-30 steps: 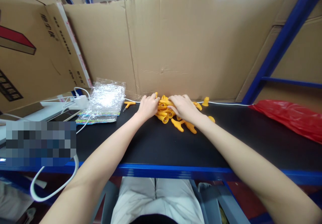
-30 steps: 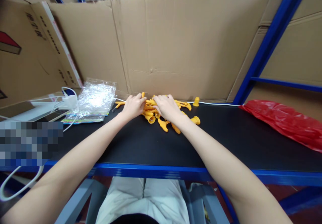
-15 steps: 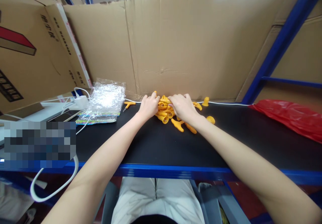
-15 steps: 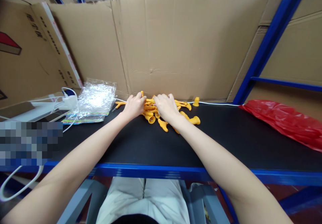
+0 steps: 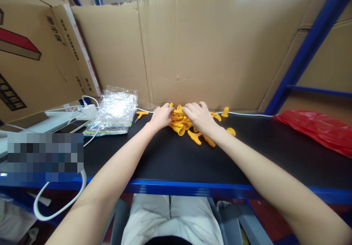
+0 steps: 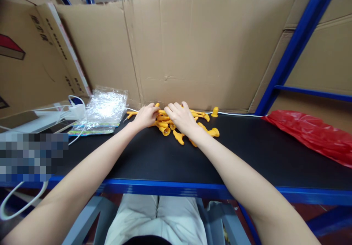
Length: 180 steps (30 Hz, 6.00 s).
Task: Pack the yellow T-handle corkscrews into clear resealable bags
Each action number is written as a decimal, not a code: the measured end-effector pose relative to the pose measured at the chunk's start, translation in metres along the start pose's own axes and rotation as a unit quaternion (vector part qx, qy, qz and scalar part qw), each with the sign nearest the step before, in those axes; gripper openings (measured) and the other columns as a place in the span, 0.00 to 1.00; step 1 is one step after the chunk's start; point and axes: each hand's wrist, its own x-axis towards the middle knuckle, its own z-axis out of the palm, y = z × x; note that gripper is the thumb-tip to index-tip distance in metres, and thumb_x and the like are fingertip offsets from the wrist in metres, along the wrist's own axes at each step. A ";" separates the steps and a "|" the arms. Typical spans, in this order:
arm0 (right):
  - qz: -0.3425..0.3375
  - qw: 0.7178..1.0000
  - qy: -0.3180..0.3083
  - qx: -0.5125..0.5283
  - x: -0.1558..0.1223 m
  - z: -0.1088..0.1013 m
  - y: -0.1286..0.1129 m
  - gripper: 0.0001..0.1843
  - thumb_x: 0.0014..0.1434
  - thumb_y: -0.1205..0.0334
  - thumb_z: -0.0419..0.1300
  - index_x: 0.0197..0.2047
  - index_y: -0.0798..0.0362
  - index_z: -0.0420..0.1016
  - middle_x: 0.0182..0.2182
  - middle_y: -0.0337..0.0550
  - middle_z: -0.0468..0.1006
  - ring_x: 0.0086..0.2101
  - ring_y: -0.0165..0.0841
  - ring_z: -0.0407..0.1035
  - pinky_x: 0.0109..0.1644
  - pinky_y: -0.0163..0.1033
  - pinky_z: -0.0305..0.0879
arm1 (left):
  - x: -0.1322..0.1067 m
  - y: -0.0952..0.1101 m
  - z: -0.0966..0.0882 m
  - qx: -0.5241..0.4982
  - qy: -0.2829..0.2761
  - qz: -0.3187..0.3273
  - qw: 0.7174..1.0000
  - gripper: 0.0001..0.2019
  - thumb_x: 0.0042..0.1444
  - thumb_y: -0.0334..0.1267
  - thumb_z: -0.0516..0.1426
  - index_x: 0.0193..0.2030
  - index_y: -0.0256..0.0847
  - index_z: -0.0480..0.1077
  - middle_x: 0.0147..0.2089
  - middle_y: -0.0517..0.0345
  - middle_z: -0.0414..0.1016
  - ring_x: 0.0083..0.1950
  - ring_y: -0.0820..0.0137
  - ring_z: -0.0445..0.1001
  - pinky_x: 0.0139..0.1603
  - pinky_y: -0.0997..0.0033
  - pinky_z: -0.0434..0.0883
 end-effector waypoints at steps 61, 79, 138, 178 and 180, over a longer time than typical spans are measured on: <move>0.155 0.978 0.059 0.126 -0.007 0.011 0.026 0.14 0.56 0.62 0.50 0.46 0.55 0.66 0.40 0.50 0.72 0.41 0.40 0.63 0.45 0.44 0.49 | -0.022 -0.128 0.093 -0.006 -0.139 -0.181 0.974 0.21 0.56 0.36 0.44 0.56 0.39 0.62 0.57 0.45 0.63 0.60 0.59 0.60 0.56 0.58 0.60; 0.633 0.763 -0.035 0.126 -0.121 0.071 0.159 0.16 0.44 0.53 0.61 0.36 0.53 0.74 0.36 0.49 0.75 0.40 0.43 0.65 0.45 0.51 0.53 | -0.015 -0.100 0.068 -0.016 0.038 -0.055 0.998 0.18 0.59 0.35 0.44 0.50 0.35 0.68 0.62 0.47 0.57 0.63 0.62 0.55 0.62 0.58 0.56; 0.173 0.845 -0.435 0.259 -0.025 -0.004 0.070 0.11 0.41 0.58 0.65 0.31 0.50 0.75 0.32 0.42 0.77 0.33 0.40 0.71 0.34 0.40 0.63 | -0.004 -0.071 0.047 -0.088 0.122 0.068 0.986 0.15 0.55 0.29 0.46 0.43 0.37 0.71 0.51 0.49 0.70 0.53 0.65 0.67 0.55 0.60 0.65; 0.069 0.974 -0.091 0.197 -0.013 0.003 0.026 0.13 0.58 0.61 0.50 0.45 0.54 0.64 0.41 0.49 0.73 0.39 0.39 0.67 0.44 0.43 0.52 | -0.007 0.002 0.007 -0.026 0.093 0.059 0.994 0.18 0.55 0.41 0.51 0.52 0.40 0.64 0.38 0.51 0.74 0.38 0.66 0.73 0.34 0.71 0.66; 0.065 0.975 -0.081 0.197 -0.013 0.003 0.026 0.13 0.57 0.62 0.49 0.46 0.53 0.63 0.41 0.49 0.73 0.38 0.39 0.67 0.44 0.42 0.52 | -0.007 0.003 0.006 -0.024 0.096 0.059 0.993 0.18 0.55 0.42 0.51 0.52 0.40 0.64 0.37 0.51 0.74 0.38 0.66 0.73 0.34 0.72 0.66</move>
